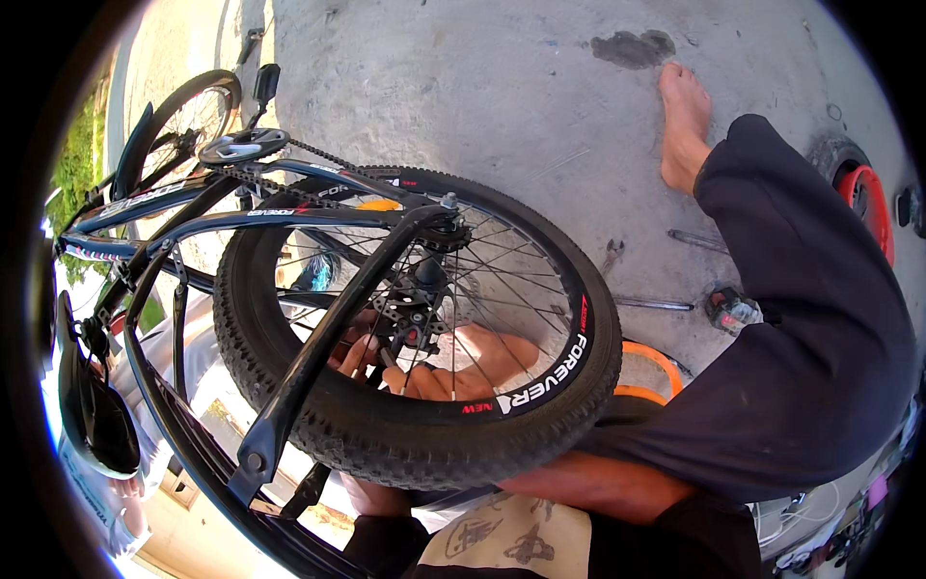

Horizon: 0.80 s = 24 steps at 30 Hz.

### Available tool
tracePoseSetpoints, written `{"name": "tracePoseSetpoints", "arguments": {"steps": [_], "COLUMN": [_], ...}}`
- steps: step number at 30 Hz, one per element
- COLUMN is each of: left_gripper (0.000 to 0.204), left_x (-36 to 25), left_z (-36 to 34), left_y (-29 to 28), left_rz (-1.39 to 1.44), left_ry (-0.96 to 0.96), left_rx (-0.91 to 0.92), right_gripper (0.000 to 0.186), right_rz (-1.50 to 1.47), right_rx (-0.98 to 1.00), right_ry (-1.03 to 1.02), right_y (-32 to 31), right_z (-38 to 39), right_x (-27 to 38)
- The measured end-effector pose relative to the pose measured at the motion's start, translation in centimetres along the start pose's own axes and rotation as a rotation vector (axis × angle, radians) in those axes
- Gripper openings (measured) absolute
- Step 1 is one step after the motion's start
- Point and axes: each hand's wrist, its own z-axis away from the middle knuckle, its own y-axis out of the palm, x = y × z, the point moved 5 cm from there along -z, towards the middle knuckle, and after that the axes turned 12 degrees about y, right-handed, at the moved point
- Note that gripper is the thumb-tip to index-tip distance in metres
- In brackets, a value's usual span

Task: The person unscrews bolts from the rear wheel assembly of a bicycle using a power tool, removes a rack, and then works on the chain and derailleur by hand.

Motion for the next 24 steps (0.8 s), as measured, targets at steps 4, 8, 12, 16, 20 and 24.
{"name": "tracePoseSetpoints", "arguments": {"steps": [4, 8, 12, 16, 20, 24], "left_gripper": [0.034, 0.032, 0.029, 0.027, 0.03, 0.051], "left_x": [-0.4, -1.5, -3.2, -3.9, -2.9, -2.8], "left_z": [0.2, 0.1, -0.6, -1.0, 2.0, 4.9], "left_y": [1.1, 0.8, 0.3, 0.0, -1.1, -1.9], "left_rz": [0.027, 0.016, -0.089, -0.304, 0.186, 0.201], "left_ry": [0.012, 0.069, 0.125, 0.106, 0.442, 0.557], "left_rx": [-0.069, -0.1, -0.021, 0.154, -0.237, -0.322], "right_gripper": [0.033, 0.033, 0.032, 0.031, 0.036, 0.041], "right_rz": [0.046, 0.099, 0.192, 0.317, 0.072, 0.226], "right_rx": [0.019, 0.03, 0.018, -0.035, 0.045, 0.08], "right_ry": [0.015, -0.001, 0.004, 0.029, 0.213, 0.063], "right_y": [0.4, 1.3, 2.0, 1.9, -0.2, -4.3], "right_z": [0.0, 0.1, 0.7, 0.6, 2.8, 9.3], "right_x": [-0.2, 0.3, 0.6, 0.7, 2.8, 2.5]}}
